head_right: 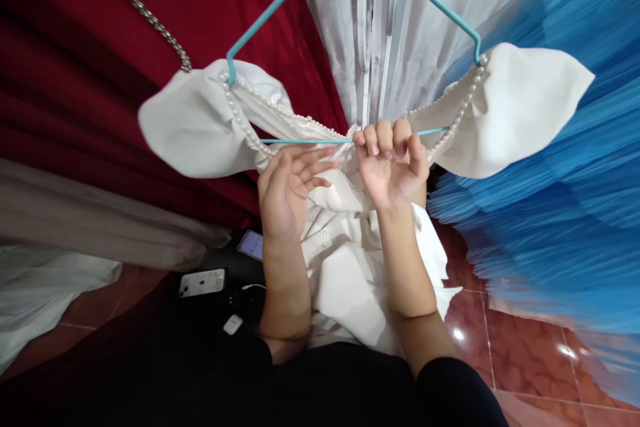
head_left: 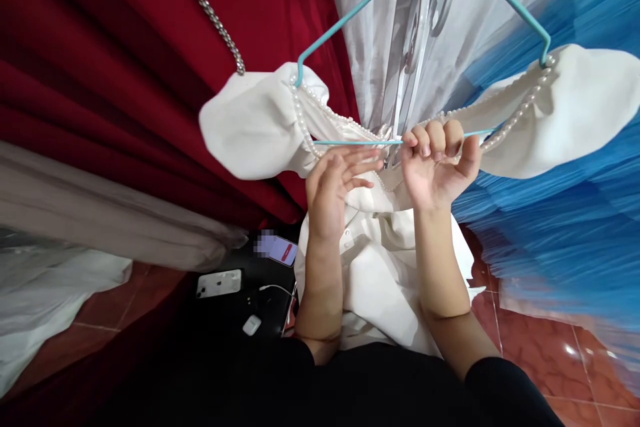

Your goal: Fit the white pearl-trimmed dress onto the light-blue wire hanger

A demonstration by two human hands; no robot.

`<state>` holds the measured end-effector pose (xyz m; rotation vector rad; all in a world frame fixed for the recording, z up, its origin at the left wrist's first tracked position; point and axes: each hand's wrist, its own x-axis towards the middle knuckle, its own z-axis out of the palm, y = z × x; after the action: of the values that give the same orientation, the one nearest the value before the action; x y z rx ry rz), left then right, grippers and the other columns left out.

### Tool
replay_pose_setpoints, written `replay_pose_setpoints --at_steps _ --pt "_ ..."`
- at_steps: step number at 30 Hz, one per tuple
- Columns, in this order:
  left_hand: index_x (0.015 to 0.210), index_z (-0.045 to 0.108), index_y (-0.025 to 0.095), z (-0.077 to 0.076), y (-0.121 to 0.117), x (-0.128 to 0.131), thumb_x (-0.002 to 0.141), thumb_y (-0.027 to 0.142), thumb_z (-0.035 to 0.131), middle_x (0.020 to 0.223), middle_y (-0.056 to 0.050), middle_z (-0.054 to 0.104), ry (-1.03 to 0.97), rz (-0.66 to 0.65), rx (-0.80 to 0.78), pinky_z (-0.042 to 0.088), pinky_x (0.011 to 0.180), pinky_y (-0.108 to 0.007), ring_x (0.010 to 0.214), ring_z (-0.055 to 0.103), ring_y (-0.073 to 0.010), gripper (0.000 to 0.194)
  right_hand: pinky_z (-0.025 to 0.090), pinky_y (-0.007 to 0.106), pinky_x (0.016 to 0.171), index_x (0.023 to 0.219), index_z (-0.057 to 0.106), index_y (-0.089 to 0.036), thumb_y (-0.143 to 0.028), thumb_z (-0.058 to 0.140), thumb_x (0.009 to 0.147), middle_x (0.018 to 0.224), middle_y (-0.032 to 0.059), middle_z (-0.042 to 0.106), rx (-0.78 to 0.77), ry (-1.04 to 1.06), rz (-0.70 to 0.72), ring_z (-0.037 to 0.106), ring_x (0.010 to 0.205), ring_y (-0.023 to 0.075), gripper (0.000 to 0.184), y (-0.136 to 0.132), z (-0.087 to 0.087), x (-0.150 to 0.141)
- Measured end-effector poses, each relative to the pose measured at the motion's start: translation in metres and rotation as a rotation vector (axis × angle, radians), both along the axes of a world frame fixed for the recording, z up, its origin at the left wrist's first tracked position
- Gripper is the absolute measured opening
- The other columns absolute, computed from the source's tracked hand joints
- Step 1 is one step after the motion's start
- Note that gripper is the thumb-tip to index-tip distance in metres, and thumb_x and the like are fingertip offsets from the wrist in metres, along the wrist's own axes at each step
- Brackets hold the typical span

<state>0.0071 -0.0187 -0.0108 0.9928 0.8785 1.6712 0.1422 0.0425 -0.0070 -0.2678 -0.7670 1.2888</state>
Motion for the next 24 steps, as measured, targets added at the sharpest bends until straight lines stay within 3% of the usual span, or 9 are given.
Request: replay_pose_setpoints --at_steps 2,4,7,9,11,13,17,21,24 --pt "0.085 0.077 0.018 0.01 -0.02 -0.003 0.099 0.037 0.057 0.072 -0.003 0.075 0.166 0.127 0.101 0.055 0.058 -0.023 0.063 0.072 -0.0149 0.03 0.049 0.038 0.067 0.059 0.03 -0.025 -0.058 0.067 0.081 0.061 -0.0045 0.014 -0.003 0.013 -0.014 0.029 0.056 0.015 0.055 0.002 0.001 -0.001" --pt "0.075 0.078 0.022 0.025 -0.032 -0.007 0.099 0.029 0.056 0.062 0.001 0.069 0.263 0.315 0.32 0.054 0.057 -0.027 0.056 0.066 -0.0139 0.033 0.045 0.036 0.062 0.059 0.028 -0.025 -0.055 0.069 0.081 0.062 -0.0047 0.012 -0.007 0.033 -0.008 0.026 0.055 0.0144 0.055 0.003 0.002 -0.001" --pt "0.091 0.078 0.03 0.046 -0.031 -0.015 0.095 0.021 0.063 0.083 0.003 0.073 0.392 0.585 0.529 0.06 0.093 -0.041 0.09 0.071 -0.0192 0.018 0.042 0.034 0.059 0.06 0.025 -0.024 -0.055 0.07 0.081 0.062 -0.0051 0.011 -0.018 0.05 -0.005 0.025 0.055 0.0138 0.058 0.004 0.002 -0.001" --pt "0.107 0.076 0.029 0.053 -0.017 -0.022 0.087 0.017 0.075 0.108 0.0 0.071 0.565 0.641 0.521 0.038 0.124 -0.051 0.122 0.061 -0.0235 0.024 0.041 0.033 0.058 0.06 0.023 -0.024 -0.056 0.07 0.08 0.062 -0.0052 0.011 -0.028 0.06 -0.008 0.025 0.055 0.0136 0.06 0.004 0.002 -0.002" --pt "0.112 0.073 0.024 0.054 0.003 -0.028 0.079 0.013 0.082 0.123 -0.004 0.066 0.648 0.645 0.516 0.022 0.132 -0.053 0.137 0.05 -0.0272 0.036 0.04 0.033 0.057 0.06 0.022 -0.024 -0.056 0.071 0.079 0.062 -0.0052 0.011 -0.038 0.067 -0.009 0.024 0.055 0.0134 0.061 0.004 0.002 -0.004" --pt "0.109 0.072 0.021 0.051 0.025 -0.033 0.079 0.005 0.079 0.121 -0.005 0.066 0.613 0.659 0.537 0.026 0.13 -0.05 0.136 0.051 -0.0268 0.034 0.041 0.033 0.057 0.06 0.021 -0.024 -0.055 0.072 0.078 0.061 -0.0052 0.011 -0.036 0.062 -0.013 0.023 0.055 0.0132 0.062 0.004 0.002 -0.004" --pt "0.093 0.071 0.014 0.056 0.056 -0.043 0.085 -0.013 0.054 0.092 -0.002 0.069 0.436 0.749 0.555 0.056 0.098 -0.036 0.096 0.068 -0.0176 0.033 0.044 0.033 0.06 0.059 0.018 -0.023 -0.048 0.069 0.08 0.059 -0.0049 0.012 0.043 0.014 0.001 0.027 0.055 0.0128 0.06 0.005 0.003 0.001" --pt "0.088 0.066 0.01 0.066 0.067 -0.073 0.08 -0.018 0.04 0.086 -0.001 0.069 0.347 0.868 0.635 0.059 0.09 -0.031 0.086 0.069 -0.0144 0.039 0.048 0.036 0.064 0.06 0.016 -0.023 -0.049 0.062 0.086 0.058 -0.0047 0.013 0.066 -0.069 -0.024 0.029 0.054 0.0134 0.058 0.003 0.006 0.003" --pt "0.087 0.064 0.015 0.05 0.064 -0.103 0.083 -0.016 0.045 0.084 0.003 0.067 0.297 0.976 0.629 0.057 0.093 -0.027 0.089 0.068 -0.0118 0.035 0.048 0.036 0.064 0.06 0.016 -0.023 -0.05 0.06 0.087 0.058 -0.0045 0.013 0.051 -0.081 -0.046 0.027 0.054 0.0134 0.058 0.003 0.007 0.0"
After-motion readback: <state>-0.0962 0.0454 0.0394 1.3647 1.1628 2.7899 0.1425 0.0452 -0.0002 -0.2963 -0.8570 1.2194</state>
